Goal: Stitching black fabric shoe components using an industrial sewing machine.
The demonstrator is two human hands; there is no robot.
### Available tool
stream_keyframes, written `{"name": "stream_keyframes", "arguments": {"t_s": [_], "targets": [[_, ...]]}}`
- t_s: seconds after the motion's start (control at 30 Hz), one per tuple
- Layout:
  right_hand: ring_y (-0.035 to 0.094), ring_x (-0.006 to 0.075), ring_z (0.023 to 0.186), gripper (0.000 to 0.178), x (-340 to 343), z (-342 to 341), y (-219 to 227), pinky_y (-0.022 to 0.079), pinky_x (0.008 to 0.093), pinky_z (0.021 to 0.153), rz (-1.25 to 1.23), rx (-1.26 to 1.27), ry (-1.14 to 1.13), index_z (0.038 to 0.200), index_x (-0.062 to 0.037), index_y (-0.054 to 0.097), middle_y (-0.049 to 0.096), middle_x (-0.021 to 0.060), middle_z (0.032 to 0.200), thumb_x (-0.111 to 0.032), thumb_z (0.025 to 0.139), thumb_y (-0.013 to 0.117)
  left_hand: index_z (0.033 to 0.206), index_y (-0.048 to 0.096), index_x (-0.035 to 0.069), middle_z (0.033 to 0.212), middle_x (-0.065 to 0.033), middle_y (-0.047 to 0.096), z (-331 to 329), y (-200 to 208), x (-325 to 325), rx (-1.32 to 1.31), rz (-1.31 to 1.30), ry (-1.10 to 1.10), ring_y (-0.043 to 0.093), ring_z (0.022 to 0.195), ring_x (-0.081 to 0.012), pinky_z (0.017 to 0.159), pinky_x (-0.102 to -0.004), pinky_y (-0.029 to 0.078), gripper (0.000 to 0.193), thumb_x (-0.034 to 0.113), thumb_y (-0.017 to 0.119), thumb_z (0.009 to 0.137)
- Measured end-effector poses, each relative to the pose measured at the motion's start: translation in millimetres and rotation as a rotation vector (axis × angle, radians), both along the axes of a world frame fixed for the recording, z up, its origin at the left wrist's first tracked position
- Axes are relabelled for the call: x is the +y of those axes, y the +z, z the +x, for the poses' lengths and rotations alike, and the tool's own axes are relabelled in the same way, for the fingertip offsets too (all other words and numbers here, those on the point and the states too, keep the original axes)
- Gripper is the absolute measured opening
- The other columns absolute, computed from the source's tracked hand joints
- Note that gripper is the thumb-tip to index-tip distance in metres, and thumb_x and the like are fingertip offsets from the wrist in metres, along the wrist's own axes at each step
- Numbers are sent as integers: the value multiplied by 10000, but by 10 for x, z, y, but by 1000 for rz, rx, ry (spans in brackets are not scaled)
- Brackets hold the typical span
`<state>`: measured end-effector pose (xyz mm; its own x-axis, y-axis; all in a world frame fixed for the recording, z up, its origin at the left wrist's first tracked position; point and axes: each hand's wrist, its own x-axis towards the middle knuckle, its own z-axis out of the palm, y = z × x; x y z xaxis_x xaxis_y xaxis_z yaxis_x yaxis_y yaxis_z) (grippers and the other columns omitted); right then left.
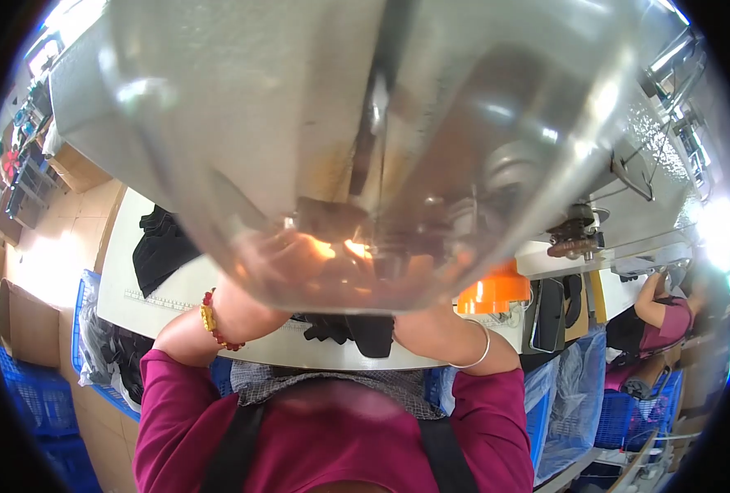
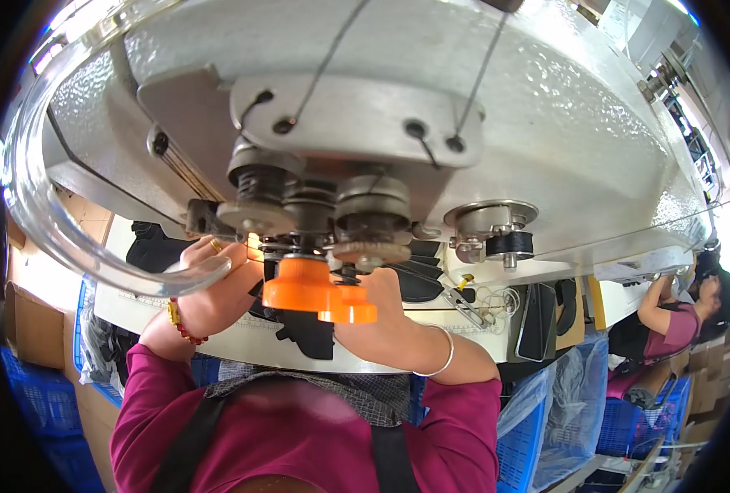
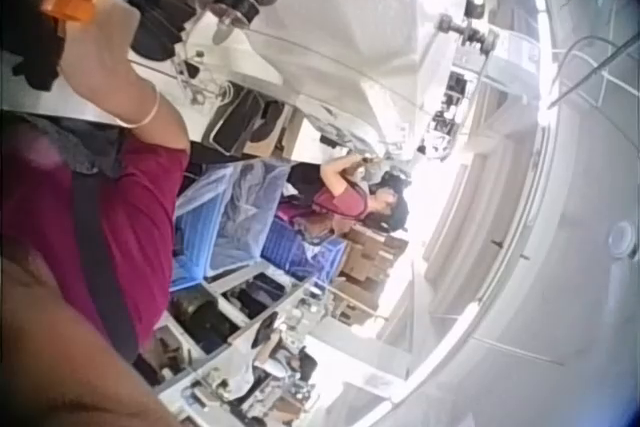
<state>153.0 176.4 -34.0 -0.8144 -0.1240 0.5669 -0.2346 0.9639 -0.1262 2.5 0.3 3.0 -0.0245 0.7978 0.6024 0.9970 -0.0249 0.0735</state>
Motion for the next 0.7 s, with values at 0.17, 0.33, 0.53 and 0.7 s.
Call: {"name": "stream_keyframes", "arguments": {"t_s": [0.17,0.33,0.53,0.7], "targets": [[572,294,626,324,41,-19,-50,376,426,522,-186,-11,96,907,-147,689,597,25,714,-69,594,653,915,629,75,850,-33,583,19,-8,2,46,27,-52,604,748,-209,568,-353,479,218,121,655,703],[612,306,855,326,35,-69,-195,423,471,688,-298,41,128,944,-125,696,649,45,921,-75,624,662,813,664,77,806,-52,606,-3,52,74,236,99,-28,590,679,-238,572,-360,439,252,107,722,570],[654,256,816,286,72,-103,-175,487,420,675,-74,153,105,979,-146,718,690,27,940,-130,694,706,921,700,91,881,-46,658,66,-11,45,64,4,233,639,772,-245,653,-390,499,246,102,731,678],[666,215,750,257,26,-65,177,520,369,646,-36,76,27,965,-175,731,698,-1,900,-148,710,724,682,577,116,658,4,569,-16,-42,131,112,257,218,593,563,-171,462,-314,462,156,193,711,705]]}}
